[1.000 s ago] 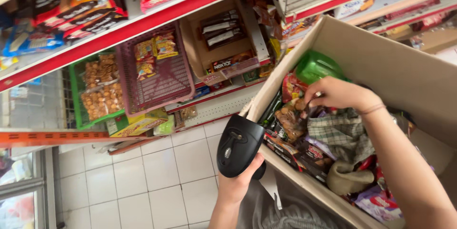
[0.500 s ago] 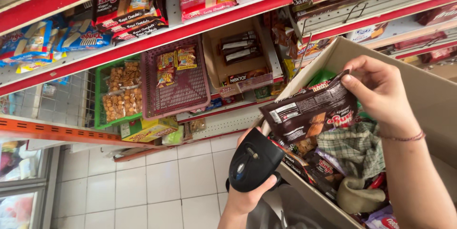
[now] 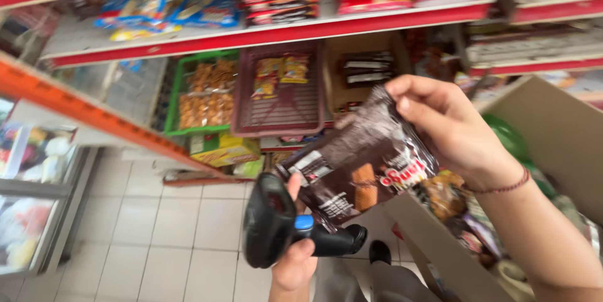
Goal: The person repeatedly picks snack packages from a cardboard box, scans each with a handheld barcode scanner, and places them onto a store shelf. The person handles multiple snack items one at a time and arranges them in rows on the shelf.
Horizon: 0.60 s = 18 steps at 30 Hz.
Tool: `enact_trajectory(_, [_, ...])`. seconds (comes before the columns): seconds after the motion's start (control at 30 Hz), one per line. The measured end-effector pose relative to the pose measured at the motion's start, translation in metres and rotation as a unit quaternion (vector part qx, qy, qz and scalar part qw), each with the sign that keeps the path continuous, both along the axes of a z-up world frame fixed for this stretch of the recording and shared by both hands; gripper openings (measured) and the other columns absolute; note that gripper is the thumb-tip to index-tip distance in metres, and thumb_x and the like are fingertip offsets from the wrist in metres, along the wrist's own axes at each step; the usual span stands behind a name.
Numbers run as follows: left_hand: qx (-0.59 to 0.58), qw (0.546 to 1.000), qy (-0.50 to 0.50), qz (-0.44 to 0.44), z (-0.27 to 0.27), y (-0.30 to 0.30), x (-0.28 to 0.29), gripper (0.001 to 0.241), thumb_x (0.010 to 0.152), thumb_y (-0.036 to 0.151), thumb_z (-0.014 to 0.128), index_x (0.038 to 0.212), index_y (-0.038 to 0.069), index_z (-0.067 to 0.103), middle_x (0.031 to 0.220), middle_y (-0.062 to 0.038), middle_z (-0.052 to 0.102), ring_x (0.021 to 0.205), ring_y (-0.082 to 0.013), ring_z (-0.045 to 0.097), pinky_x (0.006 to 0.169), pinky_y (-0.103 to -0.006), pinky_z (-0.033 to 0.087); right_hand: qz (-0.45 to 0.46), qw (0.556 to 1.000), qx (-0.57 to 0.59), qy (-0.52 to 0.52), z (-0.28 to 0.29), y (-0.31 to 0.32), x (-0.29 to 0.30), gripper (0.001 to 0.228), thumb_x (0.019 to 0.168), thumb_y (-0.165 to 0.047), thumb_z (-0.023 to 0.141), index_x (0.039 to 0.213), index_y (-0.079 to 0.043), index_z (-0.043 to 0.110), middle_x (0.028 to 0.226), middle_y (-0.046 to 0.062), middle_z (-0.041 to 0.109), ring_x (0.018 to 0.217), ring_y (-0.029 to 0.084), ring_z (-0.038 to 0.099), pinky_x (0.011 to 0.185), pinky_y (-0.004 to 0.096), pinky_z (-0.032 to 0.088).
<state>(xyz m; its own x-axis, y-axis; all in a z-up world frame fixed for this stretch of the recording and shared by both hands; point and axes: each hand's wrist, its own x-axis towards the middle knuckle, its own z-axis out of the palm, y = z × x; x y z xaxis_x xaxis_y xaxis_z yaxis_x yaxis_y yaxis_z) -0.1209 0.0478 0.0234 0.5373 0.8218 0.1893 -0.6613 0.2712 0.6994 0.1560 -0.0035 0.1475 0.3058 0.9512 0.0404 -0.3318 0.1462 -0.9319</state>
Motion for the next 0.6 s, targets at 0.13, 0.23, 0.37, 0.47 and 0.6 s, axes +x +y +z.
enact_trajectory(0.13, [0.005, 0.993, -0.059, 0.099, 0.018, 0.025, -0.039, 0.119, 0.074, 0.028, 0.078, 0.164, -0.011, 0.010, 0.163, -0.028, 0.025, 0.152, -0.0407, 0.027, 0.122, -0.0561, 0.025, 0.190, 0.967, 0.064, 0.154, 0.023, 0.073, -0.055, 0.047, 0.101, -0.029, 0.063, 0.130, 0.008, 0.060, 0.121, 0.017, 0.071, 0.109, 0.022, 0.067, 0.093, 0.036, 0.057])
enact_trajectory(0.23, [0.013, 0.976, -0.038, 0.213, 0.037, 0.037, -0.062, 0.123, 0.073, 0.033, 0.080, 0.163, -0.006, 0.007, 0.171, -0.029, 0.014, 0.159, -0.0404, 0.020, 0.123, -0.0561, 0.021, 0.288, 0.920, 0.121, 0.237, 0.024, 0.114, -0.112, 0.058, 0.097, -0.031, 0.069, 0.139, 0.007, 0.055, 0.135, 0.017, 0.064, 0.125, 0.025, 0.061, 0.107, 0.039, 0.053])
enact_trajectory(0.37, [0.065, 0.953, 0.017, 0.295, 0.041, 0.058, -0.091, 0.125, 0.076, 0.036, 0.082, 0.167, 0.004, 0.001, 0.171, -0.027, 0.008, 0.159, -0.0392, 0.015, 0.129, -0.0544, 0.015, 0.227, 0.951, 0.151, 0.148, -0.006, 0.155, -0.197, 0.069, 0.087, -0.002, 0.074, 0.148, -0.001, 0.042, 0.144, 0.011, 0.055, 0.131, 0.022, 0.055, 0.108, 0.042, 0.050])
enact_trajectory(0.47, [0.221, 0.872, 0.318, 0.300, 0.042, 0.066, -0.136, 0.115, 0.085, 0.042, 0.071, 0.169, -0.003, 0.008, 0.181, -0.022, 0.004, 0.170, -0.0340, 0.001, 0.135, -0.0503, 0.004, 0.137, 0.977, 0.080, 0.143, -0.040, 0.167, -0.249, 0.074, 0.084, 0.013, 0.069, 0.148, -0.006, 0.037, 0.139, 0.010, 0.055, 0.126, 0.022, 0.056, 0.103, 0.043, 0.050])
enact_trajectory(0.6, [0.243, 0.874, 0.307, 0.287, 0.037, 0.093, -0.153, 0.102, 0.079, 0.028, 0.082, 0.159, -0.005, 0.027, 0.164, -0.019, 0.018, 0.151, -0.0337, 0.031, 0.124, -0.0464, 0.032, 0.066, 0.977, 0.052, 0.194, -0.074, 0.187, -0.255, 0.068, 0.088, 0.011, 0.060, 0.148, -0.010, 0.036, 0.136, 0.008, 0.059, 0.123, 0.021, 0.060, 0.103, 0.042, 0.053])
